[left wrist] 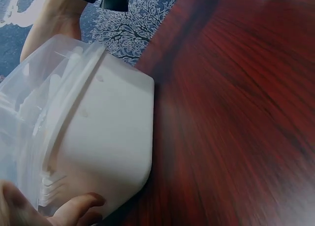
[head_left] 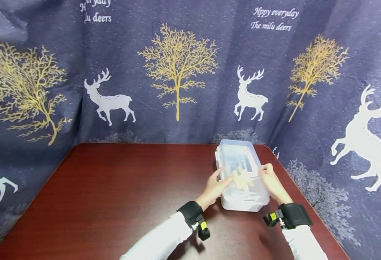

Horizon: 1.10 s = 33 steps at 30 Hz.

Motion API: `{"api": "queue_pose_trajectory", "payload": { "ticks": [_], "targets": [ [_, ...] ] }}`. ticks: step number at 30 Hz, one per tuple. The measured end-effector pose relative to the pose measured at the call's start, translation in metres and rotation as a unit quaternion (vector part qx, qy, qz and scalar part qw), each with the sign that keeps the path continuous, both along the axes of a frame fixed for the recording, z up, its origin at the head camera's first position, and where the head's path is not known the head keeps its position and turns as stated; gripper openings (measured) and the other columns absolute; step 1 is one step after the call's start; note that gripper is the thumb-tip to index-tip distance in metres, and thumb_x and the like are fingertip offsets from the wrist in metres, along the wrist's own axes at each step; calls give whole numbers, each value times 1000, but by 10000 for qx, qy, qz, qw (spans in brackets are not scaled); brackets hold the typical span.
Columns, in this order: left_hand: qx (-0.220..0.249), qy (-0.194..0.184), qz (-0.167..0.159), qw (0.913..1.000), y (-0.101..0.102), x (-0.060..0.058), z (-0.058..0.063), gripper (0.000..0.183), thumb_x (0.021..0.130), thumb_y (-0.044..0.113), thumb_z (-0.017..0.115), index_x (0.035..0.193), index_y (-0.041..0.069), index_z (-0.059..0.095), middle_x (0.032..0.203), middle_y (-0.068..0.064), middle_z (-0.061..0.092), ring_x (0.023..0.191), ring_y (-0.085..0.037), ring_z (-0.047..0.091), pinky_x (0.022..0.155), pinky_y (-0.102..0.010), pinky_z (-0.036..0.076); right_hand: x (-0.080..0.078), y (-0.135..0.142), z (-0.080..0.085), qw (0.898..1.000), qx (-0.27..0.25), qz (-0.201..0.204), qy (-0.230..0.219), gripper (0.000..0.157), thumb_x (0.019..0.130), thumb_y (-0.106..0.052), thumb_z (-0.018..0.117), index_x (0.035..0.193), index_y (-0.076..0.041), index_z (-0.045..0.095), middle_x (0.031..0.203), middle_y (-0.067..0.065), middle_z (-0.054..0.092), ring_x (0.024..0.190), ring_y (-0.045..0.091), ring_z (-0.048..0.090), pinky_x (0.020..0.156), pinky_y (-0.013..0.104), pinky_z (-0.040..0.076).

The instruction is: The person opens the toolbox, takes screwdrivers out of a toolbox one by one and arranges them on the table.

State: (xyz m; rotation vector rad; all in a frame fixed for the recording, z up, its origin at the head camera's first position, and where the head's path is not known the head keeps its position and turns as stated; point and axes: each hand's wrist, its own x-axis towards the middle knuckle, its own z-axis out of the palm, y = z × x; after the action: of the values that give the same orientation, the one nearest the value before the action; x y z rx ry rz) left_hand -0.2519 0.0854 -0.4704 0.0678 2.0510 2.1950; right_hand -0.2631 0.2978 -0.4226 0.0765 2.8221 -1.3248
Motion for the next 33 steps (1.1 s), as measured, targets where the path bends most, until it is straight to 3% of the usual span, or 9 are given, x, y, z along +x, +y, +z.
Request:
{"api": "queue_pose_trajectory", "payload": {
  "ticks": [4, 8, 11, 14, 20, 28, 33],
  "targets": [
    [89, -119, -148, 9998, -22, 7, 2, 72, 83, 31, 70, 147, 17, 40, 114, -18, 61, 65, -9, 52, 53, -25, 46, 9, -21, 0, 9994, -245, 150, -168, 38, 102, -24, 25, 125, 5, 22, 115, 26, 47, 102, 27, 53, 77, 24, 43],
    [23, -220, -314, 9993, -43, 14, 7, 72, 86, 32, 68, 149, 20, 36, 130, -23, 56, 88, -17, 61, 64, -38, 55, 15, -39, 1, 9962, -678, 365, -399, 51, 103, -24, 23, 143, 4, 5, 136, 34, 35, 124, 36, 44, 97, 38, 43],
    [-25, -300, -380, 9988, -57, 20, 9, 71, 87, 33, 66, 149, 22, 35, 140, -26, 48, 103, -24, 61, 71, -47, 56, 19, -50, 2, 9933, -906, 558, -456, 60, 104, -20, 22, 152, -3, -9, 157, 30, 10, 145, 38, 19, 117, 51, 21],
    [-13, -357, -409, 9985, -68, 27, 9, 72, 87, 34, 66, 150, 21, 33, 143, -26, 46, 107, -25, 60, 73, -48, 55, 22, -60, 1, 9918, -988, 686, -424, 61, 104, -17, 22, 153, -7, -12, 162, 20, -7, 150, 35, -1, 121, 54, 2],
    [166, -430, -414, 9981, -95, 39, 8, 74, 89, 31, 64, 152, 17, 28, 137, -27, 52, 97, -21, 65, 73, -44, 58, 31, -86, -1, 9907, -1086, 766, -306, 58, 104, -16, 23, 155, -8, -4, 162, 18, 4, 149, 33, 8, 121, 54, 6],
    [-8, -346, -323, 9989, -132, 60, 8, 74, 92, 31, 61, 153, 15, 23, 145, -30, 42, 108, -27, 62, 76, -49, 57, 43, -123, -2, 9888, -1217, 815, -296, 58, 104, -20, 26, 155, -12, 0, 163, 15, 9, 150, 32, 11, 120, 55, 12],
    [-196, -331, -144, 9992, -150, 72, 9, 76, 92, 32, 60, 154, 13, 21, 144, -32, 43, 103, -25, 64, 73, -44, 58, 46, -143, -6, 9874, -1294, 889, -208, 58, 104, -19, 28, 155, -11, 3, 162, 16, 11, 149, 34, 14, 118, 56, 16]
  ]
}}
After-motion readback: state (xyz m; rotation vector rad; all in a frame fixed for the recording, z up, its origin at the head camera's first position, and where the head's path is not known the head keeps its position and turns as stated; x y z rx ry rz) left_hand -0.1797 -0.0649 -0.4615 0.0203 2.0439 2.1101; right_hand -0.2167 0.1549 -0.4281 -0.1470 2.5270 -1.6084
